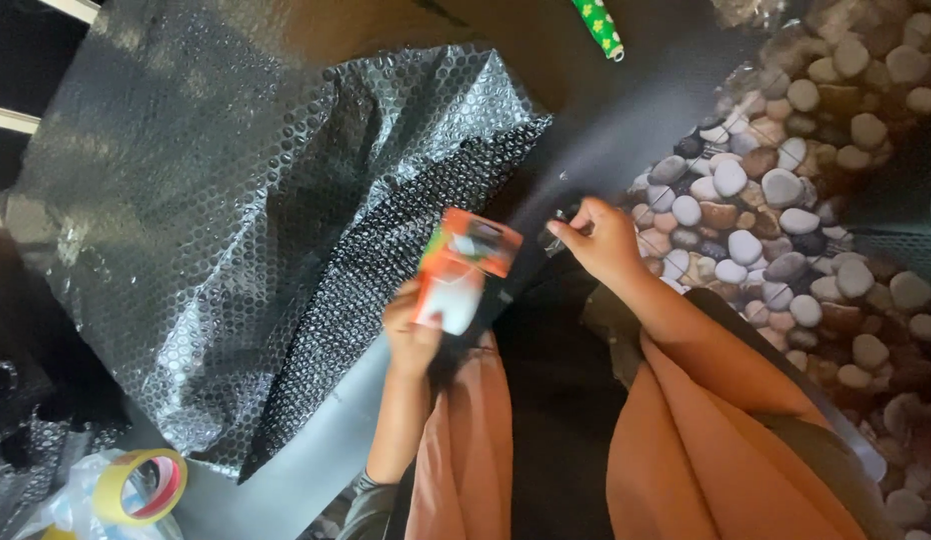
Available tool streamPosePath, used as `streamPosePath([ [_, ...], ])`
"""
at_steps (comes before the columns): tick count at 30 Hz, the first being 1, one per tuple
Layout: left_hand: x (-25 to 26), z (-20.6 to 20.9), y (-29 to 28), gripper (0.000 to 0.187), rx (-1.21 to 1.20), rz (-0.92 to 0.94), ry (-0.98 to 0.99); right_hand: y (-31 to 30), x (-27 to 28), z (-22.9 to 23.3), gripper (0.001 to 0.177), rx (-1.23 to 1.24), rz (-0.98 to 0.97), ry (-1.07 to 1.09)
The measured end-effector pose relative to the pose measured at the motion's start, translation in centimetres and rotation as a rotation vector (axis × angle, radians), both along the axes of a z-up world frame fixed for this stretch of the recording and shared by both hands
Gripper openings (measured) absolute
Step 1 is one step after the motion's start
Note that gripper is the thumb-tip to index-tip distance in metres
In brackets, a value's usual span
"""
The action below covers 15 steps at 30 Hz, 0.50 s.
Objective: Wrapping a blue bag in black bubble wrap and securing it with tape from a dispenser.
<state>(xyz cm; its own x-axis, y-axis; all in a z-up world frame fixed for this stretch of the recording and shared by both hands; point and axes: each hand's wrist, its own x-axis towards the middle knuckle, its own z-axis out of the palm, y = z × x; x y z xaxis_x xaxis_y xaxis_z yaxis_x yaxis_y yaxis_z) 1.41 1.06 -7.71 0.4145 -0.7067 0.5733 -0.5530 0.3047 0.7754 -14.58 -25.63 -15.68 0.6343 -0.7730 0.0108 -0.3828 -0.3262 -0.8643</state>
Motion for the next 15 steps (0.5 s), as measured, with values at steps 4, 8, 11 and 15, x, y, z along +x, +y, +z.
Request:
streamPosePath([
  [4,1.4,-1.8,0.1,0.048,-0.016,0.171,-0.066,-2.7,-2.4,-0.8,0.03,0.189,-0.103,-0.264],
  [8,0.6,-1.1,0.2,0.047,-0.008,0.085,-0.005,-8.0,-4.2,3.2,0.035,0.574,-0.584,-0.683],
  [11,0.7,-1.5,-0.1,0.044,-0.029,0.084,0.011,-13.2,-4.8,2.2,0.036,0.851,-0.865,-0.823],
  [15,0.2,-0.2,-0.6,0.05,-0.038,0.1,-0.016,-13.1,-2.4,2.4,0.037,0.947,-0.918,-0.743],
])
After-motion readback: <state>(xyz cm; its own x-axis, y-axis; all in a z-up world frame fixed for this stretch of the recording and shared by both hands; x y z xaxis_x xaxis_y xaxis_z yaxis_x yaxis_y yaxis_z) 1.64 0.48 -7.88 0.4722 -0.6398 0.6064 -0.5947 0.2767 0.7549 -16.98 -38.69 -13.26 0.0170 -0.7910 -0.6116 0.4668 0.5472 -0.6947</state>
